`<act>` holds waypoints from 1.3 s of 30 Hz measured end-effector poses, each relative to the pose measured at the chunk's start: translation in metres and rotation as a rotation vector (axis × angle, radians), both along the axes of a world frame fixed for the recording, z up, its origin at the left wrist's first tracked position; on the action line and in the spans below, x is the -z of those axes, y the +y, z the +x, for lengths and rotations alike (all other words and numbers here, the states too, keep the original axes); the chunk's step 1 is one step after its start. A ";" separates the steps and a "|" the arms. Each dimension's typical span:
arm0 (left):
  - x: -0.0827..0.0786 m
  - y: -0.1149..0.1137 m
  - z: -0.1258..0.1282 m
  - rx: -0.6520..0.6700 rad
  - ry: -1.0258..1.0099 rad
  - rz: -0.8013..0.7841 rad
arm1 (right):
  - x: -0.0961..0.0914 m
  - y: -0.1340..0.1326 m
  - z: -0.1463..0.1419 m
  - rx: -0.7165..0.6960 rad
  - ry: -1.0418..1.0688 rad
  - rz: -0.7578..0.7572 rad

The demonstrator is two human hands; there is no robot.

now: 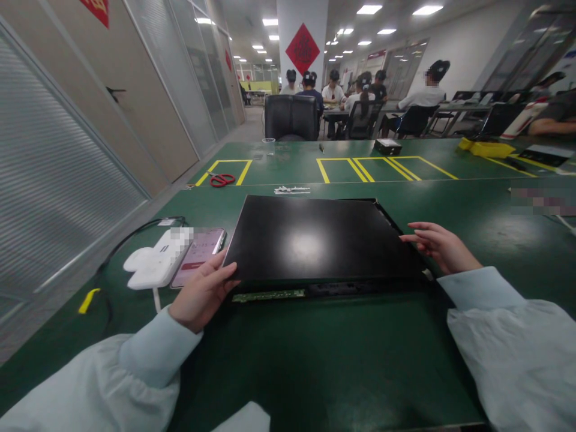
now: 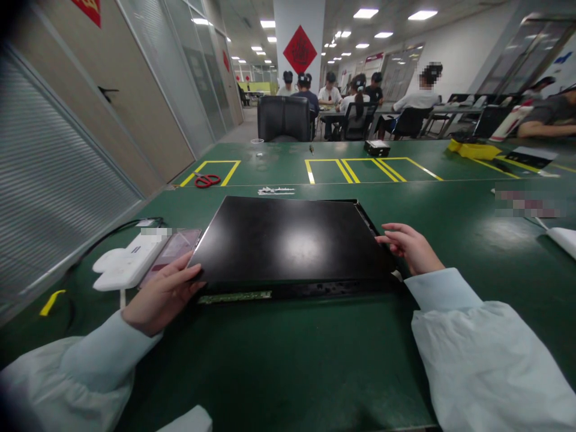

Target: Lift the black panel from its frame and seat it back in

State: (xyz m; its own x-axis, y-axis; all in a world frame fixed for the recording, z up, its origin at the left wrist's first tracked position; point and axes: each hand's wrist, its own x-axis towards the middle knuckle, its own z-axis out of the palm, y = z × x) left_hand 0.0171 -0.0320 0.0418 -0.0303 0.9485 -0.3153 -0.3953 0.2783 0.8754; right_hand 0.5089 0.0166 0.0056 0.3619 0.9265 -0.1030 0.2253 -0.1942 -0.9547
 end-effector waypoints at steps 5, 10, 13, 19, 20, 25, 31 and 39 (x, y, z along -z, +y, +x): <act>0.005 0.003 -0.004 0.074 0.034 0.008 | -0.001 -0.001 -0.002 0.046 0.036 0.003; 0.005 0.003 -0.005 0.093 0.069 -0.007 | -0.002 -0.002 -0.004 0.059 0.052 0.014; 0.004 0.004 -0.003 0.091 0.076 -0.030 | -0.001 -0.002 -0.003 0.069 0.055 0.022; 0.000 0.007 0.000 0.076 0.096 -0.077 | 0.003 0.001 0.000 0.040 -0.006 0.039; -0.001 0.007 0.001 0.074 0.096 -0.080 | 0.004 0.001 0.000 0.041 -0.028 0.046; -0.002 0.008 0.002 0.086 0.102 -0.097 | 0.003 0.000 -0.002 0.044 -0.106 0.065; 0.004 0.009 -0.001 0.089 0.120 -0.083 | 0.002 -0.003 -0.006 0.004 -0.214 0.043; 0.012 0.007 -0.010 0.103 0.105 -0.031 | 0.014 -0.005 0.002 -0.093 -0.314 0.042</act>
State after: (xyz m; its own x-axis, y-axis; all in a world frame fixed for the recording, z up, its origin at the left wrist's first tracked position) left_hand 0.0067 -0.0250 0.0294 0.0320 0.9383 -0.3443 -0.2699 0.3398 0.9009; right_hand 0.5105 0.0118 -0.0080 0.2835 0.9582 0.0393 0.5245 -0.1207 -0.8428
